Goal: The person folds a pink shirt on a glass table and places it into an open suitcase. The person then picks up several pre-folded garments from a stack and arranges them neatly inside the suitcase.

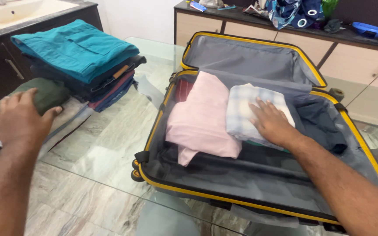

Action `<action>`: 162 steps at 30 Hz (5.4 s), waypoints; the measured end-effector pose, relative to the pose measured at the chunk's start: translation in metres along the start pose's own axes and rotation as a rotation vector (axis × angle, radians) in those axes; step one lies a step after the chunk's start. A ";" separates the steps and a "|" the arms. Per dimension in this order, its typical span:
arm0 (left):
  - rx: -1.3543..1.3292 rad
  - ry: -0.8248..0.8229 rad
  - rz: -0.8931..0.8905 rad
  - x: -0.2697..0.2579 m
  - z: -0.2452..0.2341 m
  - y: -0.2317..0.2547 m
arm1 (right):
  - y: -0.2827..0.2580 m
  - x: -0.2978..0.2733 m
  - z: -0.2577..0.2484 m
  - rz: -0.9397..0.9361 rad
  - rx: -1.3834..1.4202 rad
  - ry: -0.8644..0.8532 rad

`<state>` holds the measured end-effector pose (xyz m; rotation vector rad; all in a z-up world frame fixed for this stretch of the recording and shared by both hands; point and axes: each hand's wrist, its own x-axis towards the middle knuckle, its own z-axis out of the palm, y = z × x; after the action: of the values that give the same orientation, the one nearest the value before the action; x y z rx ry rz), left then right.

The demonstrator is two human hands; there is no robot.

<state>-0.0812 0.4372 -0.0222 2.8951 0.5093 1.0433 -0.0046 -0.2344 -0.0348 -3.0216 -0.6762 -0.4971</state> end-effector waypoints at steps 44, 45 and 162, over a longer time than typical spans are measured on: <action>-0.282 0.399 0.272 -0.025 -0.131 0.043 | -0.017 0.000 -0.022 0.007 0.074 -0.035; -0.294 0.431 0.286 -0.025 -0.140 0.053 | -0.020 -0.002 -0.027 -0.036 0.093 0.002; 0.119 -0.455 -0.056 -0.023 -0.029 -0.019 | -0.185 0.034 -0.061 0.086 -0.041 -0.289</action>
<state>-0.1217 0.4459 -0.0164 3.0544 0.6325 0.3328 -0.0714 -0.0568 0.0223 -3.1768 -0.5454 -0.0713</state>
